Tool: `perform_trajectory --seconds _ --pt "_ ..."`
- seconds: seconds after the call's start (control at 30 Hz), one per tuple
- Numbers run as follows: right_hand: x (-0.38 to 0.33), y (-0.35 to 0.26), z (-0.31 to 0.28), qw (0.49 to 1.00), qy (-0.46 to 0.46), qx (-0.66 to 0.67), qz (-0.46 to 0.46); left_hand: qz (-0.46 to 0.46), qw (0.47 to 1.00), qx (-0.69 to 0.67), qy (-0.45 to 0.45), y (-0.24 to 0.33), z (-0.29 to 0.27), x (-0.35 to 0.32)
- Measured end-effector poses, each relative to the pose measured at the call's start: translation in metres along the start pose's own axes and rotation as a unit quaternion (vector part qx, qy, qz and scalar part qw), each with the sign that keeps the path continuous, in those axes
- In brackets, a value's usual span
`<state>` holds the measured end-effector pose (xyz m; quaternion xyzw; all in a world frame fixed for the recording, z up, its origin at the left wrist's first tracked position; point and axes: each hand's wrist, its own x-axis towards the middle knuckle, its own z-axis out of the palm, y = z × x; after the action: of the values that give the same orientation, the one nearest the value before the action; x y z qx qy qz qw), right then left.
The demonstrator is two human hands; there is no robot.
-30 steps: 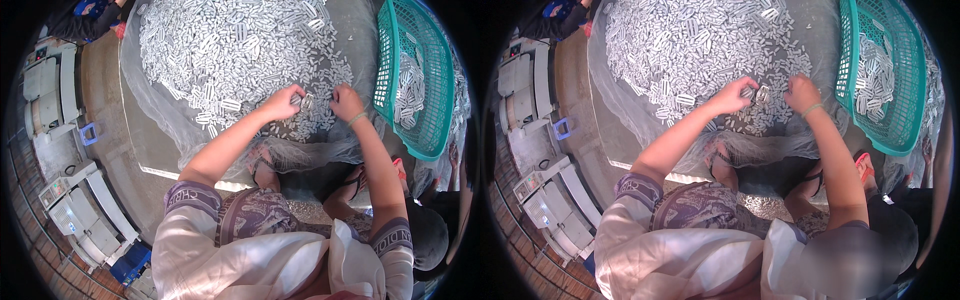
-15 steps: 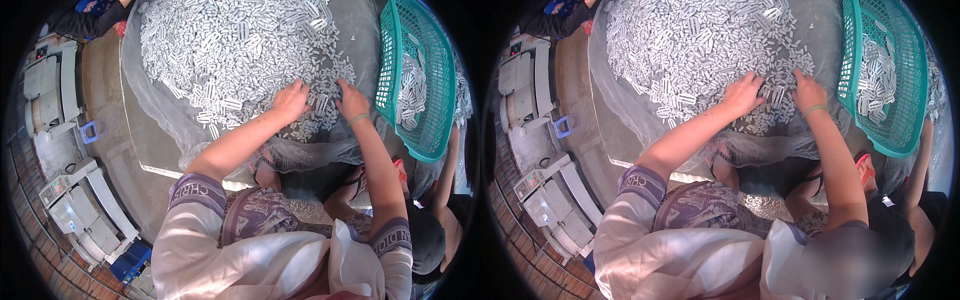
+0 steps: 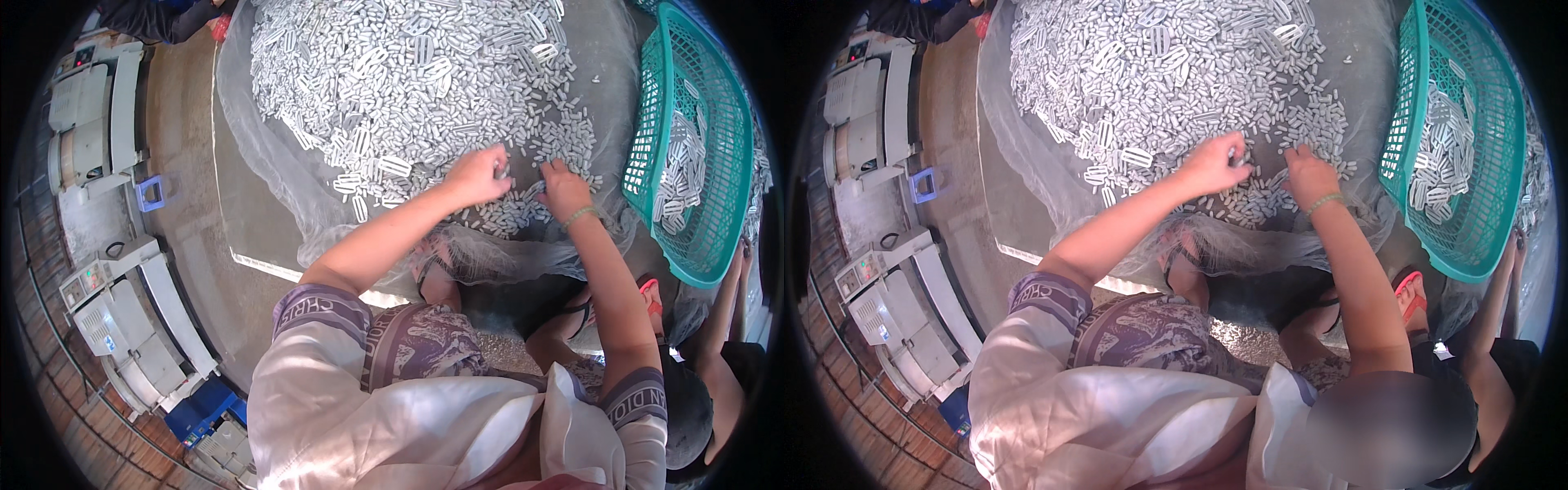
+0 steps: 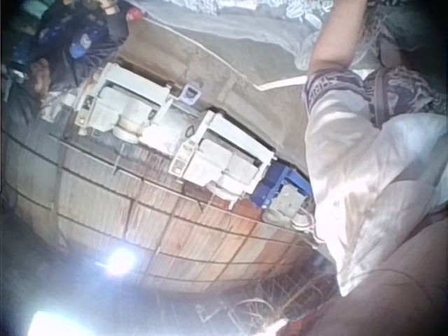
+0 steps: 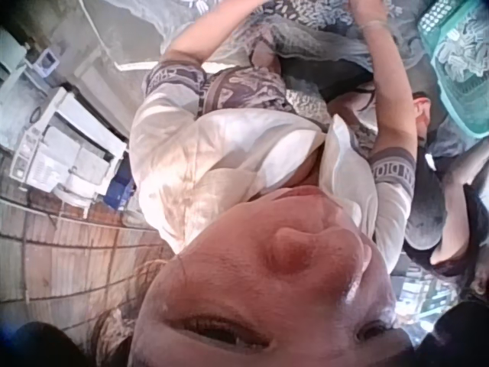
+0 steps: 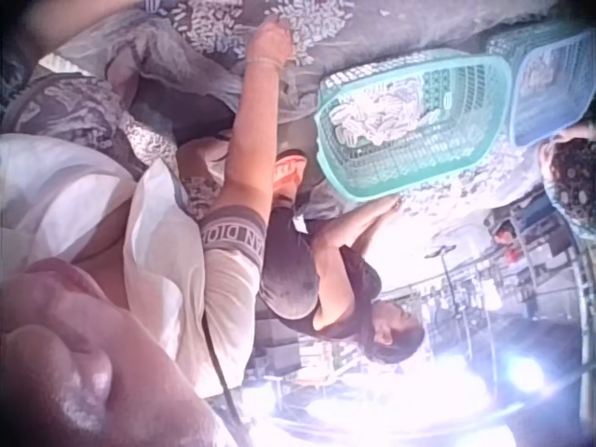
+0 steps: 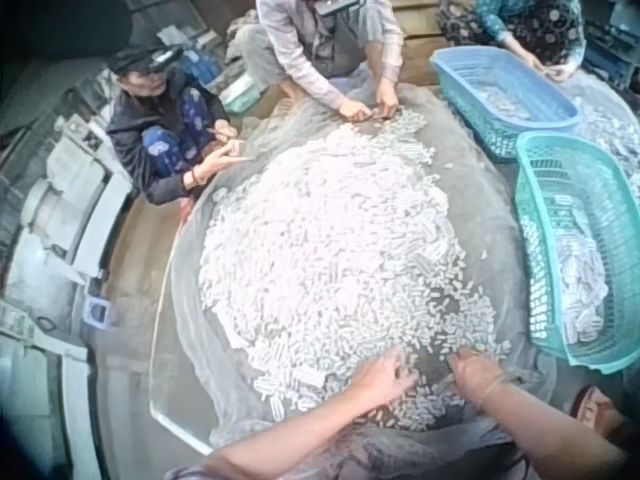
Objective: The person sits on the floor and sorts small, silver-colored metal parts from a large pile on a plastic sheet into a green basket. They pick up handfuls of parts, separate them, and place the selected pieces into the basket.
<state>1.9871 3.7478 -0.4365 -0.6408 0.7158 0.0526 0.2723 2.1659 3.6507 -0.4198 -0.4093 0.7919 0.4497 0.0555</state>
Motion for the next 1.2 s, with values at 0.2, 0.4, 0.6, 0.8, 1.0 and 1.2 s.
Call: perform_trajectory --seconds 0.2,0.4,0.6,0.8,1.0,1.2 --pt "0.009 -0.002 -0.014 0.987 0.003 0.158 -0.005 0.039 0.949 0.257 0.179 -0.024 -0.038 0.017" --pt "0.026 0.017 -0.023 0.840 -0.034 0.541 0.034 0.097 0.975 0.122 0.159 -0.019 -0.038 0.023" --pt "0.013 0.022 -0.033 0.639 -0.135 0.755 0.062 -0.010 0.789 -0.606 0.098 -0.035 -0.058 0.024" --pt "0.017 -0.001 -0.044 0.719 -0.090 0.678 0.126 -0.003 0.759 -0.632 0.155 -0.049 -0.088 -0.009" --pt "0.035 0.005 -0.020 0.906 0.162 0.381 0.081 -0.109 0.888 0.076 0.440 -0.122 -0.123 -0.044" --pt "0.047 0.046 -0.012 0.810 0.135 0.529 0.215 -0.397 0.862 0.056 0.311 -0.162 -0.088 -0.069"
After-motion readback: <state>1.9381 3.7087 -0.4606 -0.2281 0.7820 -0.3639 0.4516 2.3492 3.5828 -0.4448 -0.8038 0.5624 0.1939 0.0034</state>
